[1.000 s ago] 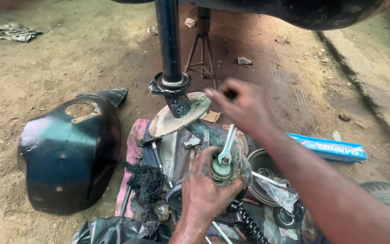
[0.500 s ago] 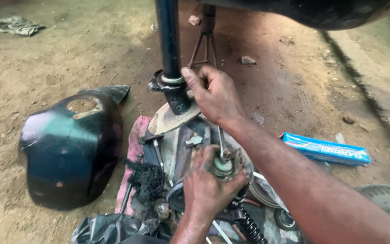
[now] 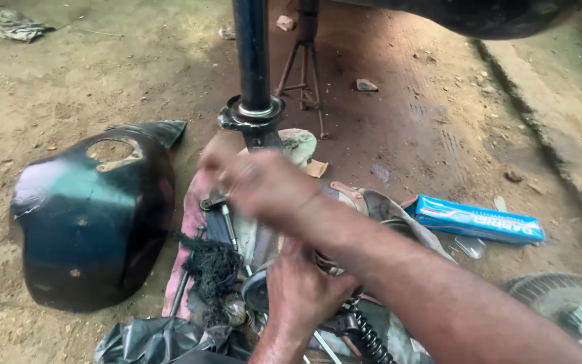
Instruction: The person works under a lifted auto-rickshaw, loosening a bolt on the front panel by hand, removing the panel, and detaching the front suspension assembly. They then sit on the ground and use wrenches to unbolt and work on the shock absorber assembly in their lap.
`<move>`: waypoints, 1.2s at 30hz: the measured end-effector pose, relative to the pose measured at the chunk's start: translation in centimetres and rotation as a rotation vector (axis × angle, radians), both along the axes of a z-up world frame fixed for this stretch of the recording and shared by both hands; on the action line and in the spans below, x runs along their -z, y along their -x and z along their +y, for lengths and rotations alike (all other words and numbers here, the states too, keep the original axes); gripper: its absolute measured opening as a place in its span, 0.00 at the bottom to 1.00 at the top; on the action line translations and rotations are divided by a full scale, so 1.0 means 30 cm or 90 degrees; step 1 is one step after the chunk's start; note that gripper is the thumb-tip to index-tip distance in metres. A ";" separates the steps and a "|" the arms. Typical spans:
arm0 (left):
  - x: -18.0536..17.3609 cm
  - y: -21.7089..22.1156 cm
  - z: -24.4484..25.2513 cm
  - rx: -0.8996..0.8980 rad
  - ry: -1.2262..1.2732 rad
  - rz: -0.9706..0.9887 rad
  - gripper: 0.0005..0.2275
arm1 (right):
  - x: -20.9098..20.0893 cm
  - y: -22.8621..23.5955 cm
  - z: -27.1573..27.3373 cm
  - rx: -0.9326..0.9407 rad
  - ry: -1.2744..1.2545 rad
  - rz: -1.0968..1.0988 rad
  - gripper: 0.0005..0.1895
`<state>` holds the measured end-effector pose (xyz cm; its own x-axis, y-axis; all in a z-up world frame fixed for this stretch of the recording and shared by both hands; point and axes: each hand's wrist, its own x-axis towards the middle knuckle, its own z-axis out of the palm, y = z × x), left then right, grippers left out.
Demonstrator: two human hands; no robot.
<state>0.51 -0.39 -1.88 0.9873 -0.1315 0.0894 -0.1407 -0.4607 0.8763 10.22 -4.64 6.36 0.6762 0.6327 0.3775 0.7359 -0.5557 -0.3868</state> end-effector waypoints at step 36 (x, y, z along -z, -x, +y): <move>-0.016 -0.013 0.001 -0.003 -0.058 -0.059 0.31 | 0.186 0.427 -0.389 0.342 -0.786 0.008 0.08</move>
